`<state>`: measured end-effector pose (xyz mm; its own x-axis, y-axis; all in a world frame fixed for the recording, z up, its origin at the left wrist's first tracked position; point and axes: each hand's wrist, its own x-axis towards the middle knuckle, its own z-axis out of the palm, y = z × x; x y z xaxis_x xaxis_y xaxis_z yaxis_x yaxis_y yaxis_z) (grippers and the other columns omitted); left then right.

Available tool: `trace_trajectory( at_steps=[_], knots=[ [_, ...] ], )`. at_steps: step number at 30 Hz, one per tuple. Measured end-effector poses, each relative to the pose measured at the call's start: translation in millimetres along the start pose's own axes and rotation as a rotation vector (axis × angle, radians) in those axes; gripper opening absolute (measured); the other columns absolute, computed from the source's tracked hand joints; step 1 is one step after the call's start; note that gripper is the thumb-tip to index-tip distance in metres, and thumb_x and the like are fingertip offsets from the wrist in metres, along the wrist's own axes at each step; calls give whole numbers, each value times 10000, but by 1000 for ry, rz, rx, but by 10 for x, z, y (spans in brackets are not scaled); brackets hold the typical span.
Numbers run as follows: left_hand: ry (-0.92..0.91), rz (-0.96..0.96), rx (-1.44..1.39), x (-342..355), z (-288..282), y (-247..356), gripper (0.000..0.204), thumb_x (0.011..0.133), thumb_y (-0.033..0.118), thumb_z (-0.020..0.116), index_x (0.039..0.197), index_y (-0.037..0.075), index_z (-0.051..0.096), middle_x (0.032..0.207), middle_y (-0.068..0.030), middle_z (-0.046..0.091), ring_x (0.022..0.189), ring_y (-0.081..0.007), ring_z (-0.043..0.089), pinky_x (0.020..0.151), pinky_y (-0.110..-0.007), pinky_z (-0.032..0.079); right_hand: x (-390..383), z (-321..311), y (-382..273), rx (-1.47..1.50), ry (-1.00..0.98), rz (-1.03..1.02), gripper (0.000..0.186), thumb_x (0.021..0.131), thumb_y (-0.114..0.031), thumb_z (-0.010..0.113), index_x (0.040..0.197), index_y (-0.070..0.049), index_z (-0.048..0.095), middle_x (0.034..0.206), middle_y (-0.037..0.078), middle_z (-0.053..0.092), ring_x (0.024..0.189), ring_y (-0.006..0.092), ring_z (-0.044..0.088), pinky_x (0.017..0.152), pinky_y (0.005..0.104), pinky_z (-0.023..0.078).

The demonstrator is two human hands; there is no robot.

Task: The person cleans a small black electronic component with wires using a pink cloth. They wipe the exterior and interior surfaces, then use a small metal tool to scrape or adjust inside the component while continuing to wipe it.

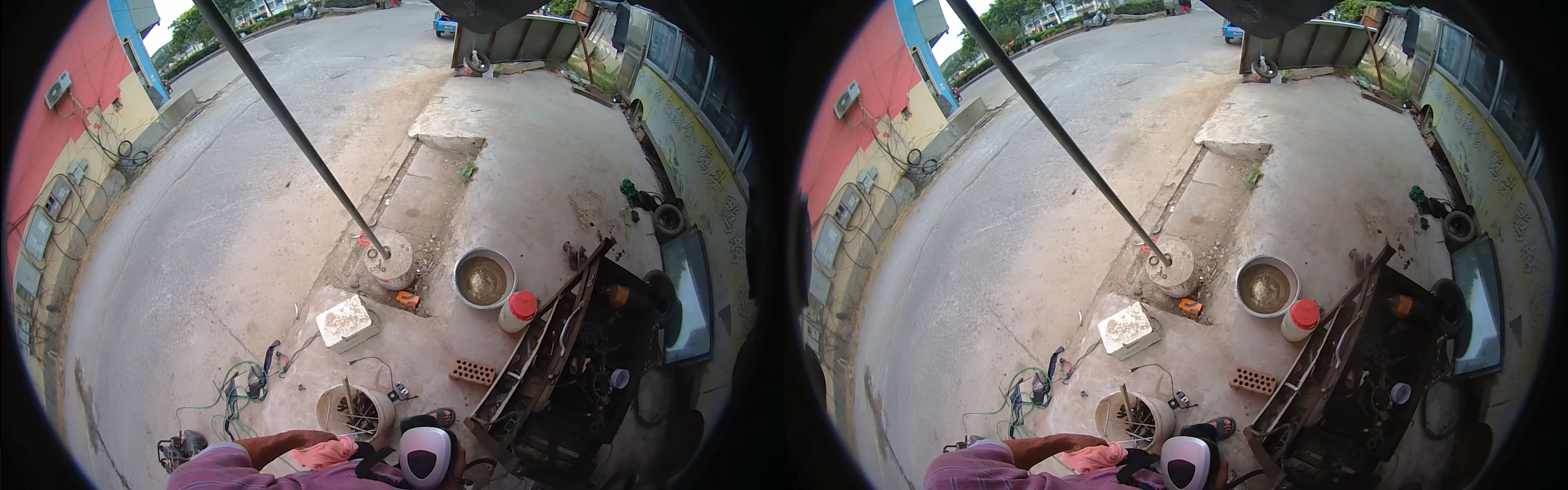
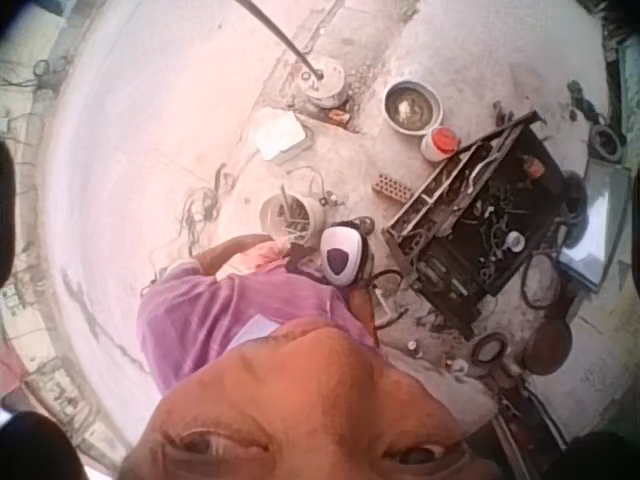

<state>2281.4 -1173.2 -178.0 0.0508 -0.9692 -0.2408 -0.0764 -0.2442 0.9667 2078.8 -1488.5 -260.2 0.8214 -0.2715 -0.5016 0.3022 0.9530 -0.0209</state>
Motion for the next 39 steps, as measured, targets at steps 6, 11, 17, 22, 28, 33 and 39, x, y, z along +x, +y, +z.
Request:
trace_trajectory(
  at_steps=[6,11,17,22,28,33,39],
  knots=[
    [-69,-650,47,655,-535,644,472,908,310,577,1274,12,589,1208,-149,654,1121,-242,594,948,-353,448,309,479,-598,-19,-36,27,560,984,-527,429,1311,-90,554,1286,115,623,1143,290,610,982,462,496],
    [245,-707,21,690,-888,742,517,840,329,730,1197,-20,599,1132,-145,663,1026,-197,620,917,-339,486,330,601,-799,15,-41,42,562,987,-524,421,1318,-88,550,1291,114,621,1147,288,610,983,457,497],
    [553,-590,81,921,-1800,1124,528,818,347,773,1142,-33,601,1019,-111,683,942,-182,641,839,-318,509,427,874,-853,105,-87,-76,566,992,-520,410,1327,-85,544,1298,114,618,1151,284,610,984,451,497],
    [605,-625,119,1587,-2554,1280,529,782,327,805,1124,-21,601,996,-106,686,901,-184,653,813,-332,525,566,975,-741,153,-69,-180,568,995,-518,402,1334,-83,540,1303,114,616,1154,281,610,985,445,498],
    [457,-606,169,2560,-3384,874,537,783,343,784,1129,-32,616,1012,-128,688,914,-197,650,817,-336,521,1157,1218,-705,175,-14,-272,572,1000,-514,391,1343,-80,535,1309,113,614,1159,278,610,986,439,499],
    [55,-479,300,3488,-4291,151,539,808,408,717,1103,-36,635,1001,-170,699,929,-232,667,823,-359,512,2000,1516,-750,162,22,-373,575,1004,-512,383,1350,-78,531,1315,113,612,1162,275,610,987,434,499],
    [61,-464,248,4471,-4955,-1291,205,942,261,621,928,58,647,870,-46,678,860,-147,649,761,-335,524,2999,1796,-922,144,12,-424,578,1008,-508,372,1359,-76,526,1321,112,609,1166,272,609,988,428,500]
  ],
)
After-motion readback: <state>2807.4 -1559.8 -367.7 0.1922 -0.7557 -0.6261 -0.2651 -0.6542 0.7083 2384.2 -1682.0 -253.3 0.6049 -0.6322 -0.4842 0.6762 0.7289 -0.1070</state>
